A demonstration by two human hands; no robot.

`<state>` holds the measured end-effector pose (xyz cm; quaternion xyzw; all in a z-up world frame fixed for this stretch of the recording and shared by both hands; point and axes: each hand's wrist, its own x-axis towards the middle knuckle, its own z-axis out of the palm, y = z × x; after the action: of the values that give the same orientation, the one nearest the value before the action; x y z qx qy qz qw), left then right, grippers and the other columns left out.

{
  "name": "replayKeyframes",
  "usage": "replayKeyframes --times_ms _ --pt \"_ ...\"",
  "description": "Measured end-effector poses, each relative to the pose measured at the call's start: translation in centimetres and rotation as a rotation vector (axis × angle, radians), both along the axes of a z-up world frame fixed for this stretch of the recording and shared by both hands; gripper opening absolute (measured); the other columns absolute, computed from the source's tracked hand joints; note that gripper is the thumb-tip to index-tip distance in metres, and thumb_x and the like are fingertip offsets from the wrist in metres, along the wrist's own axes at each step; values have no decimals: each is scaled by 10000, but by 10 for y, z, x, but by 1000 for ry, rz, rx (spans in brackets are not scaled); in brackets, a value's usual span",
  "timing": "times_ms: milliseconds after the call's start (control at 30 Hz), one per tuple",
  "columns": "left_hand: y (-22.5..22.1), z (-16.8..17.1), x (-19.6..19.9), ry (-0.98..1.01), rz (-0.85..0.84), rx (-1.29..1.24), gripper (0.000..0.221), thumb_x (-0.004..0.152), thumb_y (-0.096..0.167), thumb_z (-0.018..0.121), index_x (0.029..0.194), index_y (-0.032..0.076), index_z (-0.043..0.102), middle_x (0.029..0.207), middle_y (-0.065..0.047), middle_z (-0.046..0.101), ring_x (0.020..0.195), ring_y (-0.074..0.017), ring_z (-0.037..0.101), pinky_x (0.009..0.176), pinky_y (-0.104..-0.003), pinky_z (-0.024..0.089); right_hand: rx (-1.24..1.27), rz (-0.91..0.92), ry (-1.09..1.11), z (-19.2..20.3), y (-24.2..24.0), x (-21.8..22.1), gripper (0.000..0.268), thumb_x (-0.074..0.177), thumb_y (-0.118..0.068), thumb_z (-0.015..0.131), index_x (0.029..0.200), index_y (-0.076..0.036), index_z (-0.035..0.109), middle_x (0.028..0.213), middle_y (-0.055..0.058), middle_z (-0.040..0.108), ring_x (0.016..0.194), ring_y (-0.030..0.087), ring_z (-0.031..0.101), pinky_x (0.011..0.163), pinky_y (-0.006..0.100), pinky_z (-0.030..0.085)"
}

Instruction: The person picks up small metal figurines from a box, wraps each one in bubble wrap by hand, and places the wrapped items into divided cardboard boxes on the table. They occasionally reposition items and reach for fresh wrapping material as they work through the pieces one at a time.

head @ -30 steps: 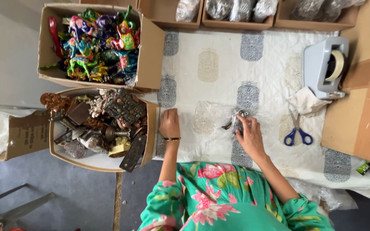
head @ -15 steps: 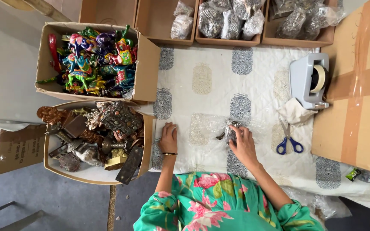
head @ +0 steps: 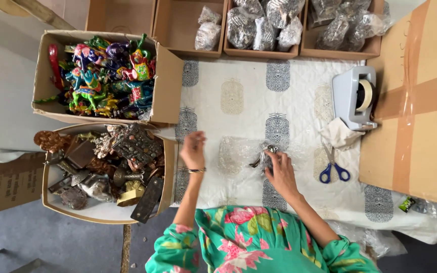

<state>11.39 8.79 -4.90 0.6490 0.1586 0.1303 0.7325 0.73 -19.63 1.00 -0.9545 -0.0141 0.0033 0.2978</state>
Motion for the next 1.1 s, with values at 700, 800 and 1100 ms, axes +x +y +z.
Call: replayKeyframes --times_ms 700,800,1100 --pt "-136 42 -73 263 -484 227 171 881 131 797 1003 29 734 875 -94 798 769 -168 796 631 -269 600 854 -354 166 -9 -2 -6 199 892 -161 781 1008 1 782 900 49 776 770 73 694 681 236 555" --pt "-138 47 -74 250 -476 229 164 873 120 800 990 27 733 875 -91 796 765 -166 792 632 -273 604 900 -390 215 -21 -7 -9 189 918 -163 764 1005 2 794 881 58 766 755 78 683 673 237 554" --pt "-141 67 -73 196 -432 322 130 856 96 792 935 31 711 825 -89 786 741 -165 783 674 -274 612 1061 -474 385 -32 -3 -10 244 927 -230 732 1023 -12 782 898 51 777 793 94 729 693 262 599"
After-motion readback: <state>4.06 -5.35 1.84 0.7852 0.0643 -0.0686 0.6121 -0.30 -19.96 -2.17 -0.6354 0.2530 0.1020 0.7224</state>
